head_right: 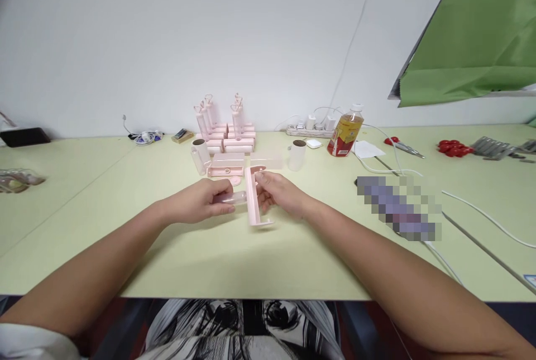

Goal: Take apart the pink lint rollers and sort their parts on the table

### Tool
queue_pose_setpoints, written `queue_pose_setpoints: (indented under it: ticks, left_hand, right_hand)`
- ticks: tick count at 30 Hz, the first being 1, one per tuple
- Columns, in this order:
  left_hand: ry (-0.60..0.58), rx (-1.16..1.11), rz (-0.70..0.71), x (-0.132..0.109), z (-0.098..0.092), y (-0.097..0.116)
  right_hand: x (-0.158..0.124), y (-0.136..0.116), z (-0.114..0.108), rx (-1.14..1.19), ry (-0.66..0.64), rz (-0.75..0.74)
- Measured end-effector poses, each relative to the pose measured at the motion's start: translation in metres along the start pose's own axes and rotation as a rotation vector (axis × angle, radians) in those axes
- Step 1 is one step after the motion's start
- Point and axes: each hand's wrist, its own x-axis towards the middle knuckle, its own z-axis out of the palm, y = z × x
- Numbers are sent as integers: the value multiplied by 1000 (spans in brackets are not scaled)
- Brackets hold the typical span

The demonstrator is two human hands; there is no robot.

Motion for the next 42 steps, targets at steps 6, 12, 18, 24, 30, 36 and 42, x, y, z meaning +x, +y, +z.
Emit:
queue_pose_setpoints:
  ticks: [6,12,18,24,30,36,42]
  left_hand:
    - [40,-3,80,4,9,-12]
    - [-23,36,81,6,14,-18]
    - [119,53,-30,7,8,-26]
    - [173,61,-99,9,5,-31]
    - [112,58,-90,9,8,-28]
    - [122,68,-90,8,5,-30]
    - [123,61,-100,10,6,-31]
  right_hand:
    - [-9,-1,8,343,-252,95]
    - [-5,7,12,345,-323,40]
    - [-4,-10,-7,-55,55,-157]
    - [19,-1,-48,-1090,593,-305]
    - [48,14,-49,-1456,540,-288]
    - [62,11,-46,-1628,396,-187]
    - [55,18,-52,-1562,448,-194]
